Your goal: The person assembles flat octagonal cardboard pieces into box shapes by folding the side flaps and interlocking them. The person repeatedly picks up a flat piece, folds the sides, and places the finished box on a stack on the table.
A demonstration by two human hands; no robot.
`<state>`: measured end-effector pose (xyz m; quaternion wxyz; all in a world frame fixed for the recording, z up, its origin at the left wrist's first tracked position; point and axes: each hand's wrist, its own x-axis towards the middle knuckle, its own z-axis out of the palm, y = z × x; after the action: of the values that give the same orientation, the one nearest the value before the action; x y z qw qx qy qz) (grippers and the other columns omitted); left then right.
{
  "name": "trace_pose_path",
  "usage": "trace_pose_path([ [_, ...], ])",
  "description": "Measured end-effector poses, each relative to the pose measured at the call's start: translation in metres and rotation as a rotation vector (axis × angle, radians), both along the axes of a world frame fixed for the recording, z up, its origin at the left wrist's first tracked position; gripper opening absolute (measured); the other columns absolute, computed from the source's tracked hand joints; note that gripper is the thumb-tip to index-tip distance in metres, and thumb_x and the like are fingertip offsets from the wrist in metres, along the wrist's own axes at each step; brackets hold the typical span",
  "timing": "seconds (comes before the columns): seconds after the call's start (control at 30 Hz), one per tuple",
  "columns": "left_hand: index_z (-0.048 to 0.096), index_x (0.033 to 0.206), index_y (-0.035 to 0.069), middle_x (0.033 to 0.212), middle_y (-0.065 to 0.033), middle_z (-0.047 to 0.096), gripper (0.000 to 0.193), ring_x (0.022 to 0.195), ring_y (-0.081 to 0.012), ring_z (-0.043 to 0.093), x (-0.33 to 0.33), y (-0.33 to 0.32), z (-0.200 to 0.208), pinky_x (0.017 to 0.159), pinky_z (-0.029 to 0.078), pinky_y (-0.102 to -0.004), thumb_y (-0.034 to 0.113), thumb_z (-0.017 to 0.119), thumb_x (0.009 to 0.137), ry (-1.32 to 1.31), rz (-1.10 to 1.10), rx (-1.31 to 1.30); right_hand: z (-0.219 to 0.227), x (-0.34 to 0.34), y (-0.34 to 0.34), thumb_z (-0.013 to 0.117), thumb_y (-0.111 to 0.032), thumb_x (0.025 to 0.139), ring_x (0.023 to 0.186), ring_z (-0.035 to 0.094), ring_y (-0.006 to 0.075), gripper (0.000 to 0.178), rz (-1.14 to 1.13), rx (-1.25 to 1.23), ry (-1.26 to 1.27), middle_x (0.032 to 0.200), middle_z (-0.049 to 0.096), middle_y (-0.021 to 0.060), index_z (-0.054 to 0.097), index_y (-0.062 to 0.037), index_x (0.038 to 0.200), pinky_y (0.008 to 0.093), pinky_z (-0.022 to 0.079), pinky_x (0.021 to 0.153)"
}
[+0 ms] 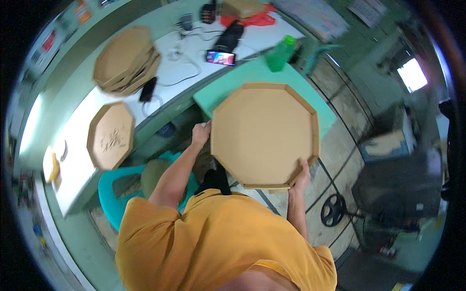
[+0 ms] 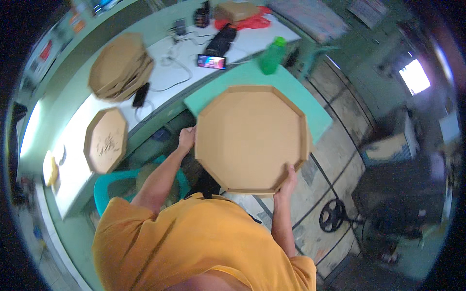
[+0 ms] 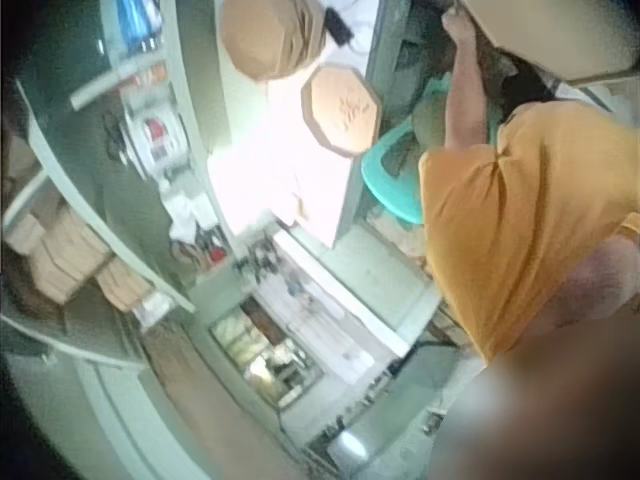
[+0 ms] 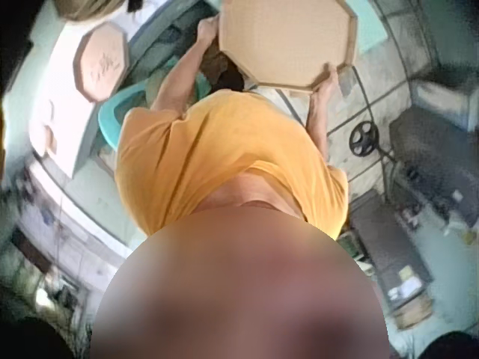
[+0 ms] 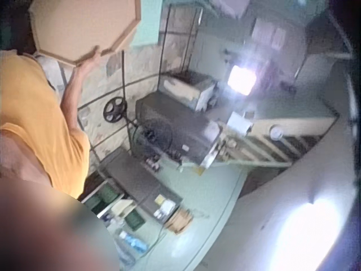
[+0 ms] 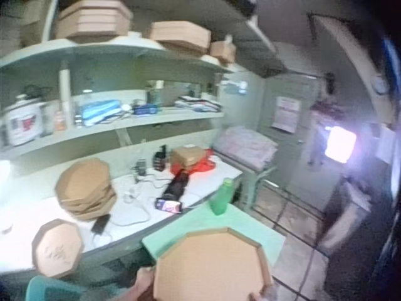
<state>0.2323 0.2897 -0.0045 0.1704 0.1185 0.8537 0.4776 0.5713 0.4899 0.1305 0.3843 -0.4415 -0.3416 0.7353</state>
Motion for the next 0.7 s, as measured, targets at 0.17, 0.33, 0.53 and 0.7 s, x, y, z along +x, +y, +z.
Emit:
trace_pose_path([
  [0.17, 0.067, 0.074, -0.002, 0.074, -0.0268, 0.062, 0.052, 0.078, -0.0393, 0.065, -0.087, -0.152, 0.028, 0.070, 0.048, -0.0470, 0.047, 0.054, 0.089, 0.171, 0.520, -0.210, 0.005, -0.024, 0.006, 0.055, -0.027, 0.091, 0.106, 0.058, 0.0259, 0.044, 0.068, -0.048, 0.006, 0.114, 0.058, 0.0121, 0.048, -0.0020, 0.126, 0.0392, 0.049, 0.089],
  [0.33, 0.052, 0.128, 0.008, 0.129, -0.0248, 0.051, 0.061, 0.114, -0.0423, 0.052, -0.143, -0.276, 0.084, 0.093, 0.042, -0.0520, 0.056, 0.049, 0.089, 0.385, 0.719, -0.636, 0.013, -0.066, 0.003, 0.055, -0.026, 0.091, 0.107, 0.057, 0.0261, 0.044, 0.156, -0.022, -0.022, 0.115, 0.058, 0.0123, 0.048, -0.0003, 0.126, 0.0405, 0.049, 0.090],
  [0.53, 0.038, 0.141, 0.009, 0.141, -0.0187, 0.040, 0.078, 0.121, -0.0340, 0.049, -0.092, -0.199, 0.118, 0.097, 0.042, -0.0489, 0.060, 0.054, 0.085, -0.339, 0.237, 0.237, 0.028, -0.163, -0.032, 0.055, -0.031, 0.092, 0.110, 0.055, 0.0231, 0.048, 0.478, -0.039, 0.100, 0.120, 0.055, 0.0100, 0.044, -0.0035, 0.130, 0.0386, 0.044, 0.096],
  [0.7, 0.041, 0.138, 0.011, 0.126, -0.0136, 0.055, 0.071, 0.110, -0.0287, 0.058, -0.078, -0.176, 0.131, 0.088, 0.050, -0.0467, 0.058, 0.055, 0.087, -0.448, 0.472, 0.792, 0.054, -0.217, -0.067, 0.051, -0.053, 0.091, 0.120, 0.045, 0.0232, 0.070, 0.781, 0.035, 0.333, 0.132, 0.046, 0.0082, 0.031, -0.0097, 0.142, 0.0398, 0.037, 0.101],
])
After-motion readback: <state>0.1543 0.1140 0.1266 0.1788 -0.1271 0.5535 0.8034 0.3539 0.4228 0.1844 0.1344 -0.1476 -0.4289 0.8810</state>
